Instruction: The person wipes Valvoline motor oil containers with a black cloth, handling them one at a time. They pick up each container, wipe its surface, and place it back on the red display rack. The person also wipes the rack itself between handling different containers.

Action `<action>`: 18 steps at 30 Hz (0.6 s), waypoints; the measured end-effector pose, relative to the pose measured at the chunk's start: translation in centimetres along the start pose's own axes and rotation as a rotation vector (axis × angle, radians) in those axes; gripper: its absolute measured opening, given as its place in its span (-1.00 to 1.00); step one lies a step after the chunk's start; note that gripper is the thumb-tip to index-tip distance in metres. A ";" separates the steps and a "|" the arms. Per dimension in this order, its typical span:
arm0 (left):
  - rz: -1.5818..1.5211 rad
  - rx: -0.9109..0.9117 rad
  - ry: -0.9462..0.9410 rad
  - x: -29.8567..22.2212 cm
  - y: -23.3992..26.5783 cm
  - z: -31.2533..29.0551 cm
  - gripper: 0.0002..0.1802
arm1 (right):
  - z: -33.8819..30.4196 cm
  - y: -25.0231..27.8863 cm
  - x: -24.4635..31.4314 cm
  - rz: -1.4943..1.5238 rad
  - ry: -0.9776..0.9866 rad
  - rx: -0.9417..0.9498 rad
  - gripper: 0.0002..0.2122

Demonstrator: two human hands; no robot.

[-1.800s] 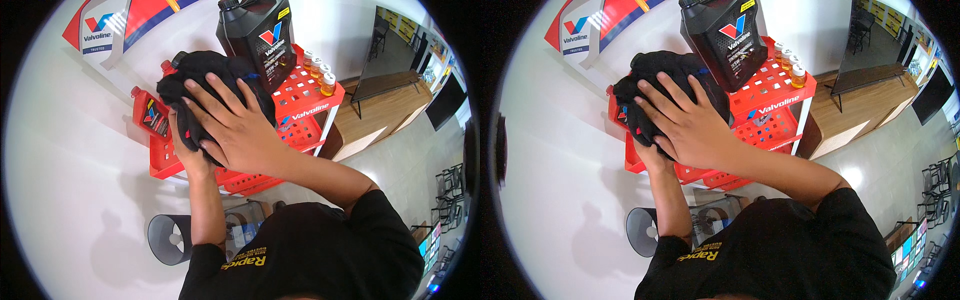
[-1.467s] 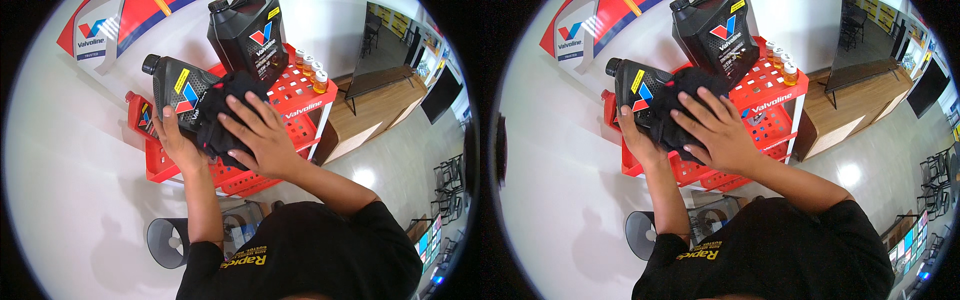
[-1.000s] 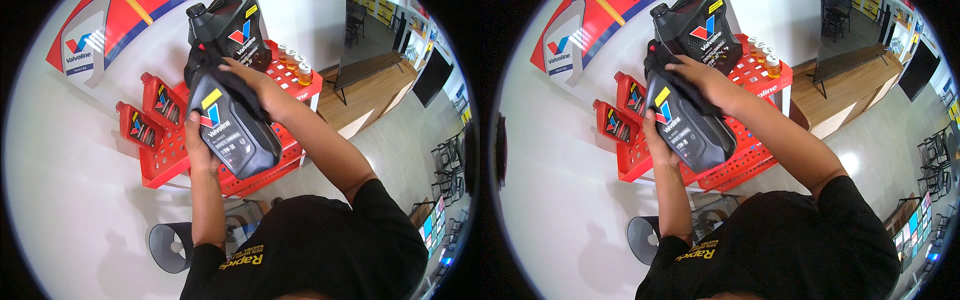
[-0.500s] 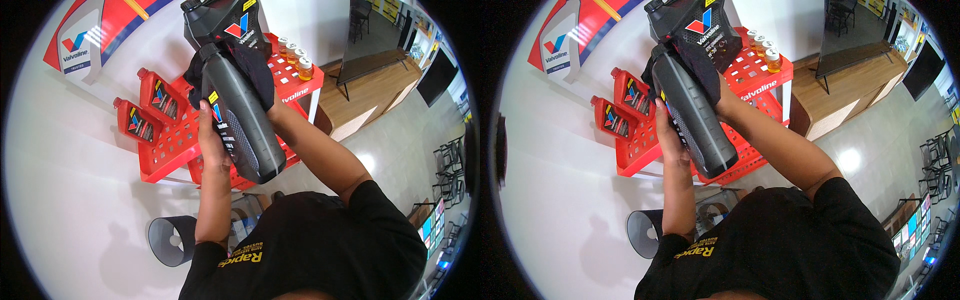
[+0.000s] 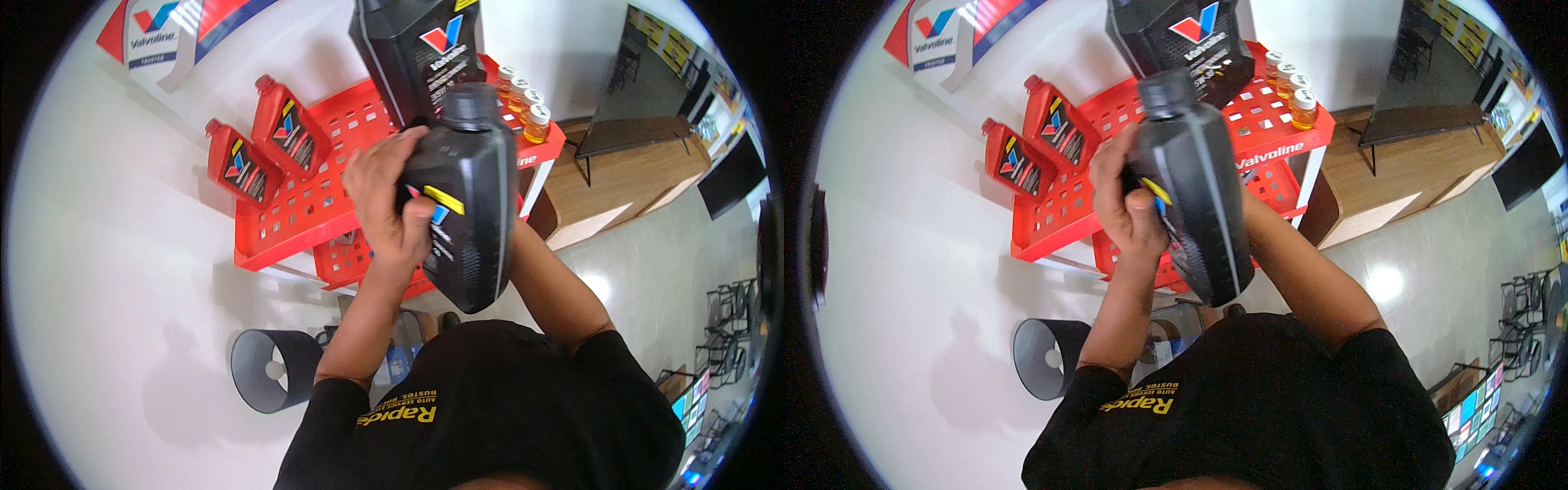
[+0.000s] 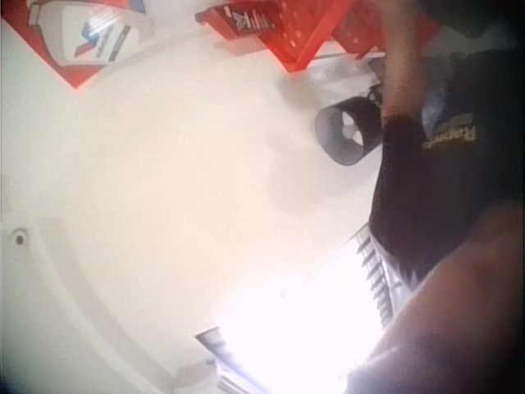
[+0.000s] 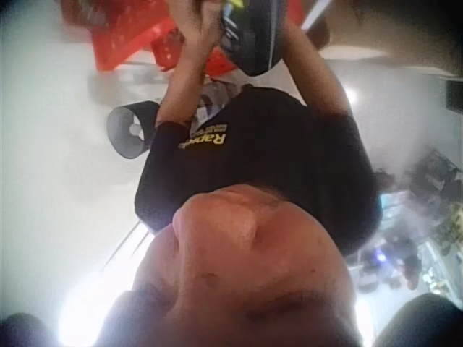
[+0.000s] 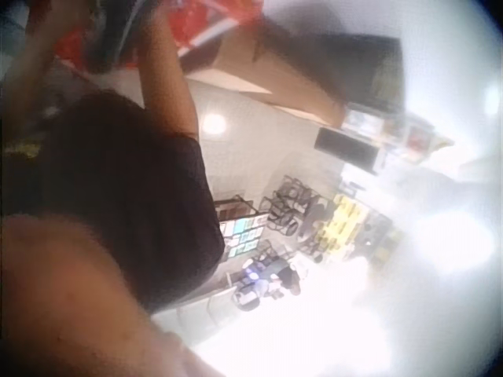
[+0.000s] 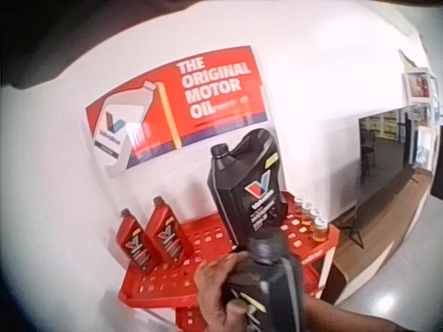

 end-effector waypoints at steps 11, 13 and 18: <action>-0.740 0.107 0.517 3.1 -0.1 1.2 -0.33 | -5.6 -0.2 -0.6 0.586 -0.482 -0.311 -0.59; -0.611 -0.055 0.570 4.5 1.9 1.5 -0.33 | -6.2 -0.5 -0.4 0.568 -0.490 -0.348 -0.59; -0.255 -0.266 0.308 5.4 7.3 3.2 -0.13 | -5.8 -3.1 3.8 0.385 -0.376 -0.412 -0.58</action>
Point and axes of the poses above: each hand's wrist, its own z-axis towards the middle knuckle, its own y-axis out of the back of the hand, x = y × z, the point moved 4 cm from there along z, towards the middle knuckle, and after that the axes turned 3 degrees about z, right-handed, at the moved point
